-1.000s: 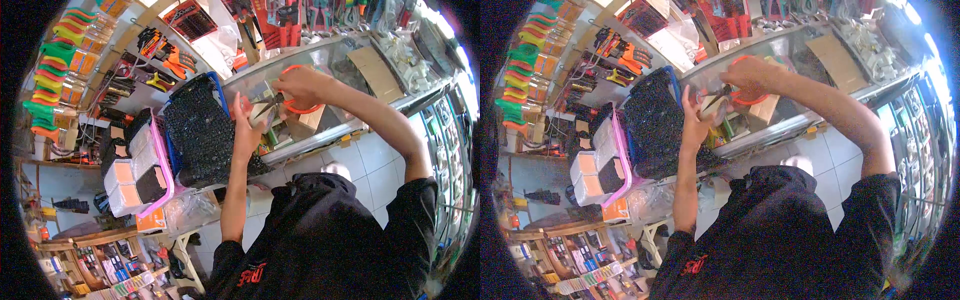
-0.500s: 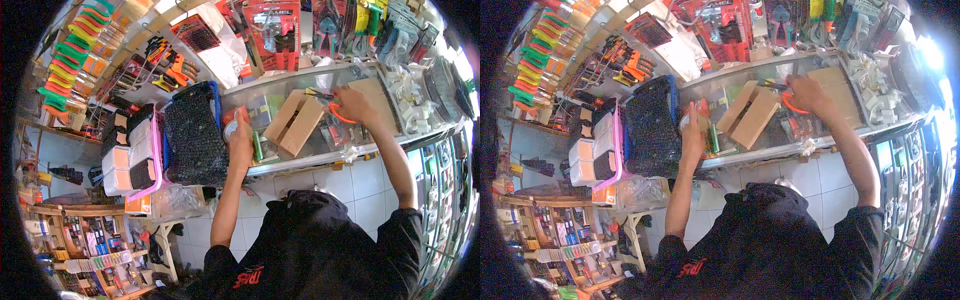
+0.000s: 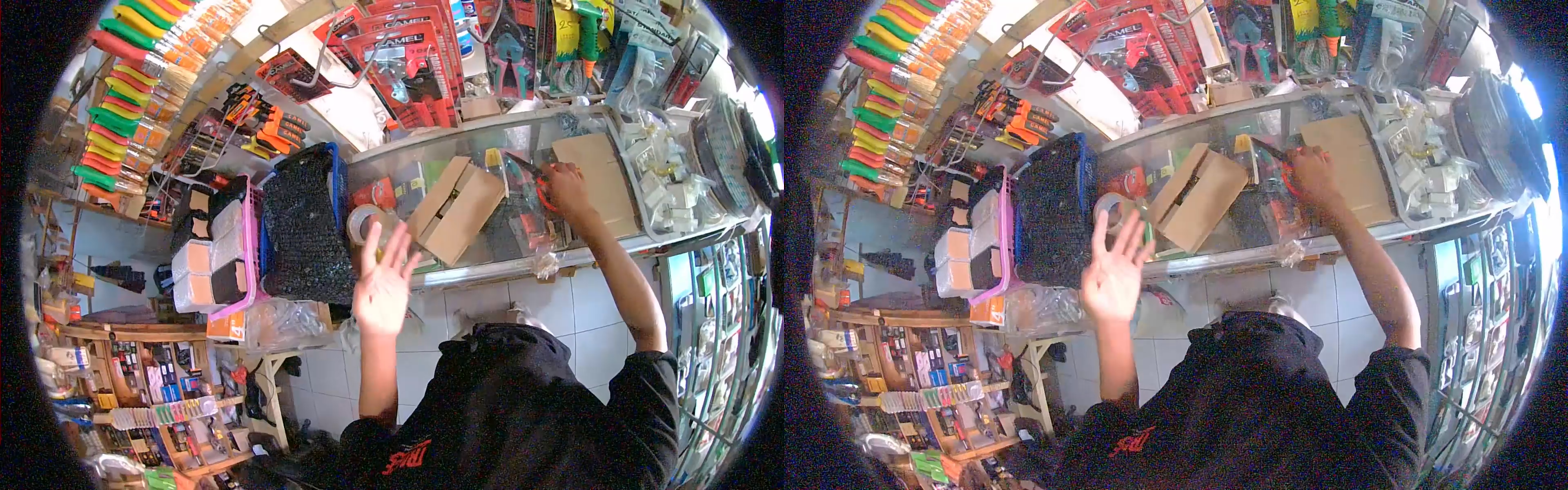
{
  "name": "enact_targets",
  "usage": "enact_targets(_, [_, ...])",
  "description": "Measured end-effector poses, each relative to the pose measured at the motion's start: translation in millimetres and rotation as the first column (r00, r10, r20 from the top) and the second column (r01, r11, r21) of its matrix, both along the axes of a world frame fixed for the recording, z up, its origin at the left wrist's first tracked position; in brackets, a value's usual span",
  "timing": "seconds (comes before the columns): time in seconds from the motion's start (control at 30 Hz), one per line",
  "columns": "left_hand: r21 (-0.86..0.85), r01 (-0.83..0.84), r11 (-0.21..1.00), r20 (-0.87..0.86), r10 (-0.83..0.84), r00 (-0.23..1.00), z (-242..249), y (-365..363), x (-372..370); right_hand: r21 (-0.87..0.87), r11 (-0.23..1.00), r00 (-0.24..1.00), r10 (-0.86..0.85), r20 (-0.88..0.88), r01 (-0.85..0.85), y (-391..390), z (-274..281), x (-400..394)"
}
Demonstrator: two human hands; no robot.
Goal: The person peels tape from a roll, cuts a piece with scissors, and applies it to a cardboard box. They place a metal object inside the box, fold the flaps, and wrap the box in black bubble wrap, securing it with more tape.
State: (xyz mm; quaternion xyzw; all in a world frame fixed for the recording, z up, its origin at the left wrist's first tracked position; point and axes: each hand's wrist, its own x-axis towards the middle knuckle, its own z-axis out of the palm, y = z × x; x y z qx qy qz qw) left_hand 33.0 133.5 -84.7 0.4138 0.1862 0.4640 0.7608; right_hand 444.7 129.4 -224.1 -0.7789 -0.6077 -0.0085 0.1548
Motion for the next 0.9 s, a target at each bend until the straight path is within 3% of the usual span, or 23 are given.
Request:
enact_targets(0.03, [-0.001, 0.051, 0.999, 0.039, -0.051, 0.998, 3, -13, 6, 0.011, 1.0, 0.997, -0.001, 0.072, 0.0, -4, 8, -7])
enact_targets(0.13, [-0.024, 0.24, 0.97, 0.187, -0.232, 0.955, 1, -48, 25, -0.131, 0.991, 0.999, -0.032, 0.009, 0.033, -16, 46, -26])
enact_targets(0.23, [-0.068, 0.312, 0.948, 0.287, -0.281, 0.916, -2, -76, 47, 0.029, 0.996, 0.988, -0.08, -0.129, 0.084, -27, 45, -33])
enact_targets(0.33, [-0.074, 0.332, 0.94, 0.275, -0.301, 0.913, -8, -94, 64, 0.411, 0.911, 0.944, 0.116, -0.31, 0.024, -47, 67, -55])
enact_targets(0.37, [-0.069, 0.326, 0.943, 0.244, -0.301, 0.922, -10, -98, 69, 0.325, 0.945, 0.71, 0.212, -0.672, 0.026, -59, 82, -67])
enact_targets(0.4, [-0.065, 0.321, 0.945, 0.211, -0.301, 0.93, -12, -103, 75, 0.239, 0.971, 0.34, 0.229, -0.912, -0.012, -74, 96, -80])
enact_targets(0.47, [-0.113, 0.323, 0.94, 0.211, -0.295, 0.932, -18, -111, 86, 0.254, 0.964, -0.089, 0.247, -0.965, -0.079, -102, 116, -104])
enact_targets(0.57, [-0.161, 0.294, 0.942, 0.158, -0.269, 0.95, -26, -122, 103, 0.278, 0.961, -0.369, 0.253, -0.894, -0.016, -127, 115, -125])
enact_targets(0.9, [-0.212, 0.322, 0.923, 0.092, -0.309, 0.947, -40, -131, 137, 0.105, 0.976, -0.518, 0.19, -0.834, 0.188, -148, 101, -111])
